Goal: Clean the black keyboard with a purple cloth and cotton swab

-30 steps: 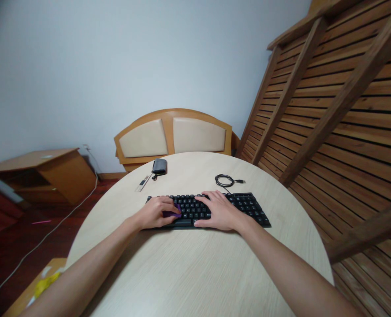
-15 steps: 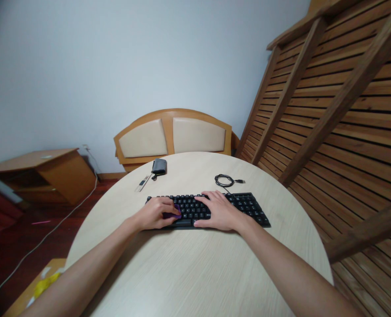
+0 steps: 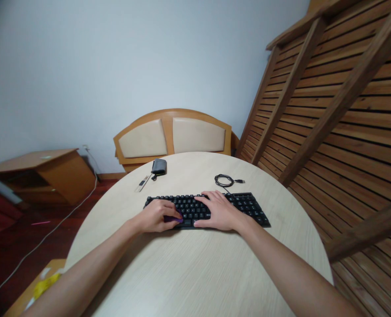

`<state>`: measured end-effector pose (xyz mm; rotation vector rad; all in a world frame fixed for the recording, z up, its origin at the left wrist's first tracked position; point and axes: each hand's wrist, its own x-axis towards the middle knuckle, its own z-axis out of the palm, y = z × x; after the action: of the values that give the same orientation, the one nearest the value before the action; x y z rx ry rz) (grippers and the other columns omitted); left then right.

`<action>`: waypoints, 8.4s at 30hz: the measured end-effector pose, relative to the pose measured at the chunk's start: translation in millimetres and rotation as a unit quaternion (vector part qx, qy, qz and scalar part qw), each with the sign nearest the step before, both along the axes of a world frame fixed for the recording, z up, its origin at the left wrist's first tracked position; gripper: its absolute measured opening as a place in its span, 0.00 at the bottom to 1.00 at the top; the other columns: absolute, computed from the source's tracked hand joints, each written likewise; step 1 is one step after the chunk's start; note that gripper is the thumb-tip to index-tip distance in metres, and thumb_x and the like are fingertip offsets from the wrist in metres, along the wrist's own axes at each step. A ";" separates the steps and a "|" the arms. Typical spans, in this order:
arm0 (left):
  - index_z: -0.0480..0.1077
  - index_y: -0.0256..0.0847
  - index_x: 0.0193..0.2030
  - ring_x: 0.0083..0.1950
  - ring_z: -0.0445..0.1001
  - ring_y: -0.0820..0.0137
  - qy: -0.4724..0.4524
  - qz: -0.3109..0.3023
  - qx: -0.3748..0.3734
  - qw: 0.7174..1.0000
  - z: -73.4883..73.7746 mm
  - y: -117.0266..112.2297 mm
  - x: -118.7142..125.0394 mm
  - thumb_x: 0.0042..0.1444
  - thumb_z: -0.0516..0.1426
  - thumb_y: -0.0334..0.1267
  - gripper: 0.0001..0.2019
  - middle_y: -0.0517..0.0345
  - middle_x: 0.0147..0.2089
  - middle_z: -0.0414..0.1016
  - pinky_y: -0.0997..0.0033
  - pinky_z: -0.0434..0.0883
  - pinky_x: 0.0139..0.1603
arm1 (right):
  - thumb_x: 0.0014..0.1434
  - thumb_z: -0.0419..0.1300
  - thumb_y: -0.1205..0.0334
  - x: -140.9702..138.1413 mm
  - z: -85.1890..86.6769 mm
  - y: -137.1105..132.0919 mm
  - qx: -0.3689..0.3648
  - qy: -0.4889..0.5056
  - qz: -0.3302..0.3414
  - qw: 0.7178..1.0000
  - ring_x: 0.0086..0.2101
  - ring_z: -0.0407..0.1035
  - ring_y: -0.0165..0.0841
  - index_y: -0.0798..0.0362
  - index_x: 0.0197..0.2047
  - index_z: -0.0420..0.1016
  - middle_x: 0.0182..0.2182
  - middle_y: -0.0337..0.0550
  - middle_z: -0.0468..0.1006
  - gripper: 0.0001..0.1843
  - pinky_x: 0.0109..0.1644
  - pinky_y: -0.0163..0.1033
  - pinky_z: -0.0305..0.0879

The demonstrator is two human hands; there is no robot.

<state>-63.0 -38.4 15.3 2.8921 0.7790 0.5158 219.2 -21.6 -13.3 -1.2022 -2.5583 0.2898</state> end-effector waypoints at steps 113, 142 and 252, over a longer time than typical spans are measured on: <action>0.56 0.35 0.71 0.70 0.59 0.46 0.044 0.211 -0.025 0.976 -34.6 17.2 -14.2 0.56 0.51 0.71 0.47 0.39 0.71 0.59 0.43 0.53 0.71 | 0.68 0.54 0.68 -56.4 7.2 7.9 0.050 0.093 0.093 0.990 0.51 0.74 0.36 0.49 0.54 0.75 0.52 0.45 0.80 0.15 0.56 0.43 0.68; 0.57 0.38 0.70 0.67 0.64 0.50 0.018 0.191 -0.005 0.981 -34.3 17.9 -15.8 0.56 0.55 0.68 0.44 0.41 0.69 0.64 0.48 0.58 0.68 | 0.66 0.58 0.65 -41.5 19.8 -22.2 0.059 0.088 0.114 0.988 0.48 0.76 0.38 0.49 0.49 0.80 0.47 0.46 0.82 0.12 0.55 0.45 0.69; 0.57 0.43 0.71 0.68 0.63 0.52 0.037 0.201 -0.037 0.978 -30.7 18.1 -15.8 0.56 0.53 0.69 0.43 0.46 0.69 0.63 0.50 0.58 0.69 | 0.66 0.54 0.66 -21.5 7.7 -3.6 0.081 0.056 -0.052 0.994 0.45 0.73 0.38 0.49 0.48 0.73 0.43 0.44 0.80 0.10 0.58 0.49 0.64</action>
<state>-78.8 -20.3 -15.4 2.7022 1.3753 0.4035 197.7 -25.2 -5.6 -1.2162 -2.3643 0.1194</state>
